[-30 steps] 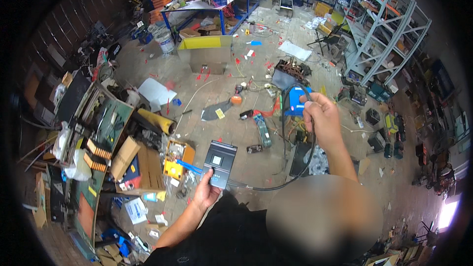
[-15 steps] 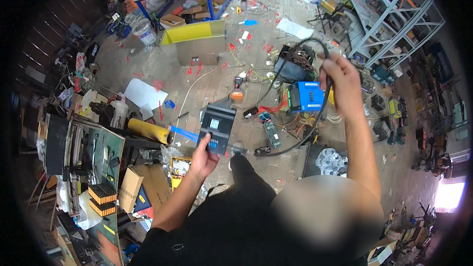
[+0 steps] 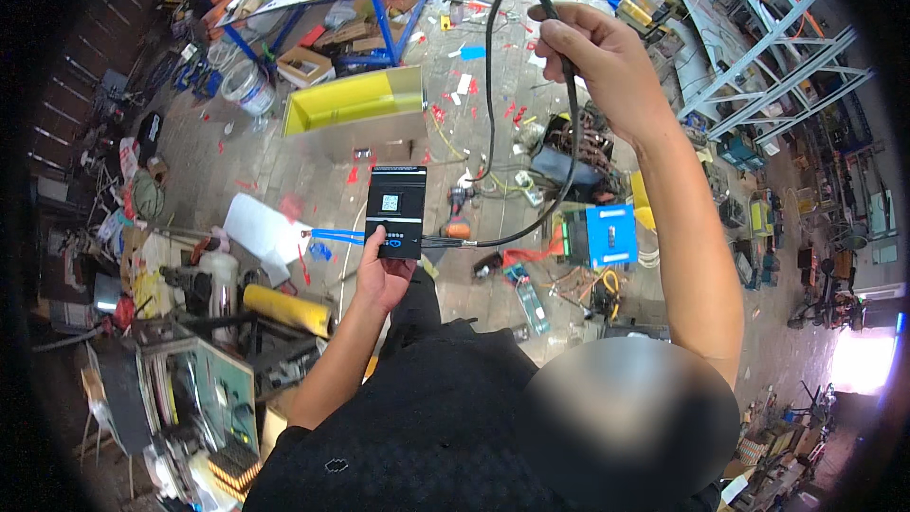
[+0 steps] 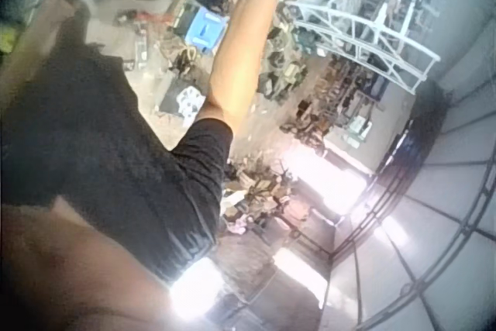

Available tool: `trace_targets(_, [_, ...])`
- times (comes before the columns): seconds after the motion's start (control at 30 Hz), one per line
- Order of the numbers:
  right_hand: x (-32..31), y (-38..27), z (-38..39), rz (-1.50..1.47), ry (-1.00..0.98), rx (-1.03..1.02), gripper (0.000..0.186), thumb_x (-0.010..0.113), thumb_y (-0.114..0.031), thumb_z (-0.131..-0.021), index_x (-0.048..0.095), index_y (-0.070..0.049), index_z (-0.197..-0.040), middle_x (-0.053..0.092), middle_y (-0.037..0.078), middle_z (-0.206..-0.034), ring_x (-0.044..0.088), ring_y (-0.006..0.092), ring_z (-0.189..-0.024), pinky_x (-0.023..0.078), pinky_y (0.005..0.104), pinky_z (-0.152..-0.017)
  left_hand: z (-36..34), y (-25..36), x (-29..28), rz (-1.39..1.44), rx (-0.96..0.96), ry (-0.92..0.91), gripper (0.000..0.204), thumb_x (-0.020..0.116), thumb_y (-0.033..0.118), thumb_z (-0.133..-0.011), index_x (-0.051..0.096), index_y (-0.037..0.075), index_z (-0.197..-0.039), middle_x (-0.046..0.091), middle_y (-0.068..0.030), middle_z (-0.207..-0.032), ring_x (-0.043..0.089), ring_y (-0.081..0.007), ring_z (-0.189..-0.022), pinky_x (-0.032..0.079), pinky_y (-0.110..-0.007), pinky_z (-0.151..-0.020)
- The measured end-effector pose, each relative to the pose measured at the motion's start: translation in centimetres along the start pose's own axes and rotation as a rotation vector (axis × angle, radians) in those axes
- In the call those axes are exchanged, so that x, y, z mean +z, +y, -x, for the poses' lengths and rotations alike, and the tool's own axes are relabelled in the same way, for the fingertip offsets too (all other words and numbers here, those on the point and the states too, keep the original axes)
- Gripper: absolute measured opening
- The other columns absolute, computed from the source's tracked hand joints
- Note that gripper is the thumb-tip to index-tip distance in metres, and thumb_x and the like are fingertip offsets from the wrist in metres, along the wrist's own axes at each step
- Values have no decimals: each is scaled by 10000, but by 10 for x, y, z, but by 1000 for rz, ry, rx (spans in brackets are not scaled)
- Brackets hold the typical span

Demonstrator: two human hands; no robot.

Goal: The person walks through a cluttered workshop carrying a black electronic device and a soldering iron. They place the device on a workbench and use the soldering iron to touch the device's surface repeatedly, likely testing its thermal or electrical response.

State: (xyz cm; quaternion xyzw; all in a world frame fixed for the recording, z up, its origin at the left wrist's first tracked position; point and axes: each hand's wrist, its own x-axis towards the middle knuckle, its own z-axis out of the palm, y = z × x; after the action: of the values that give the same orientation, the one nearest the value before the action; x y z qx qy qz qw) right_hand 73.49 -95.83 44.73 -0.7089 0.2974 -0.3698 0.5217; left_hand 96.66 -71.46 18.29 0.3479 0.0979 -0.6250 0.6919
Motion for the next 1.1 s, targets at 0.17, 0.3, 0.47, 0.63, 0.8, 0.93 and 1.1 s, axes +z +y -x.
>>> trace_targets(0.17, [2, 22, -132, 102, 59, -42, 309, 622, -210, -1024, 638, 21, -1229, 672, 31, -928, 626, 91, -785, 528, 252, -753, -129, 68, 42, 10, -40, -160, 302, 610, 324, -1006, 633, 126, -1232, 725, -67, -1141, 701, -227, -1037, 568, -402, -900])
trace_targets(0.3, [-14, 42, -218, 102, 144, 33, 313, 624, -212, -1023, 641, 7, -1246, 673, 21, -930, 627, 91, -794, 524, 255, -764, -221, 117, 83, -30, -115, -132, 314, 615, 324, -1003, 628, 133, -1252, 716, -68, -1169, 681, -232, -1067, 539, -439, -951])
trace_targets(0.47, [-50, 58, -343, 123, 116, -16, 335, 632, -214, -1020, 644, 1, -1277, 692, 35, -950, 633, 89, -805, 511, 253, -769, -324, 167, 149, -33, -112, -161, 316, 612, 325, -1005, 613, 138, -1260, 703, -58, -1186, 663, -230, -1082, 511, -448, -983])
trace_targets(0.63, [-100, 91, -472, 120, 122, -32, 317, 634, -210, -1019, 655, -5, -1261, 696, 39, -961, 635, 89, -786, 507, 254, -753, -434, 190, 220, -52, -89, -206, 354, 607, 315, -1009, 579, 139, -1315, 665, -60, -1241, 624, -227, -1150, 493, -453, -1009])
trace_targets(0.8, [-144, 145, -621, 102, 74, -49, 303, 645, -204, -1006, 664, -5, -1233, 697, 36, -954, 637, 96, -780, 508, 258, -752, -561, 201, 301, -104, -55, -233, 377, 526, 350, -1041, 558, 172, -1372, 659, -39, -1282, 610, -185, -1177, 472, -414, -984])
trace_targets(0.93, [-192, 193, -751, -23, -46, -71, 326, 670, -206, -990, 656, 4, -1239, 710, 60, -958, 672, 117, -803, 544, 272, -758, -676, 198, 373, -56, 15, -274, 351, 520, 278, -1046, 558, 112, -1353, 651, -63, -1282, 611, -229, -1174, 451, -474, -1045])
trace_targets(1.1, [-233, 210, -918, -131, -182, -108, 340, 685, -206, -987, 648, 5, -1251, 718, 74, -987, 683, 123, -810, 557, 261, -755, -807, 204, 461, 151, -9, -269, 395, 548, 200, -1023, 507, 67, -1393, 599, -114, -1340, 569, -282, -1225, 473, -440, -996])
